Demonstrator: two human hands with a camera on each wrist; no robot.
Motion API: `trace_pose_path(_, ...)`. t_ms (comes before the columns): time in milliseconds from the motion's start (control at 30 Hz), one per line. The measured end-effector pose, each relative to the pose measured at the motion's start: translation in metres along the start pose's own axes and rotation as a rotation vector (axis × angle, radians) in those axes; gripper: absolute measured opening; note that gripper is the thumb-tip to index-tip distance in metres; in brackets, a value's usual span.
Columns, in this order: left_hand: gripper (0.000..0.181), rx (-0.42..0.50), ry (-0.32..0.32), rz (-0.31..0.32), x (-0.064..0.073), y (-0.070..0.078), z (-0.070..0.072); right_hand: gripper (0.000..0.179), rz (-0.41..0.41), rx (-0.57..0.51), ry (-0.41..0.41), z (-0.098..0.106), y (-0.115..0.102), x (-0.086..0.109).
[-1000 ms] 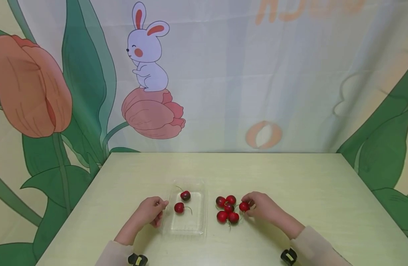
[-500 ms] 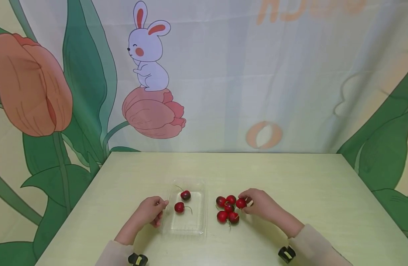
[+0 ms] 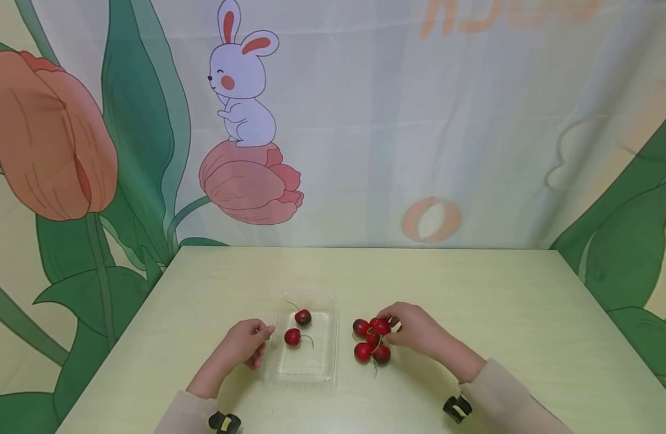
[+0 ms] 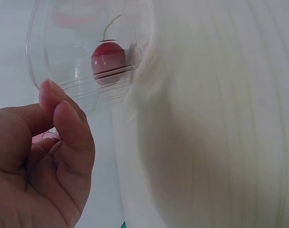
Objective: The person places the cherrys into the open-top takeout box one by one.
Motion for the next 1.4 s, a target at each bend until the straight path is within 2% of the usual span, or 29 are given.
trace_pose_path(267,0.027,0.004,-0.005,-0.013,-0.002,-0.002,0.001,0.033,0.027,-0.013,0.0,-0.003,-0.017,-0.009)
trace_pose_path(767,0.028,-0.008,0.001,0.006,-0.001,0.0,-0.001,0.035,-0.021,-0.067,-0.018,-0.015,-0.038,-0.023)
trace_pose_path(1067,0.027,0.003,-0.043,-0.026,-0.002,-0.002,0.003,0.032,0.036,-0.029,-0.021,-0.02,-0.05,-0.03)
trace_pose_path(1400,0.029,-0.005,-0.008,-0.024,-0.003,-0.002,-0.001,0.036,0.053,-0.03,-0.069,-0.03,-0.061,-0.039)
Point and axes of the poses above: each hand's wrist, its own x-axis away from the middle knuckle, its own z-axis out of the back of the hand, y = z × x, the point moved 2 cm from there along -x, towards the middle knuckle, and after that the axes turned 1 degree about z, right-handed, at the moved point
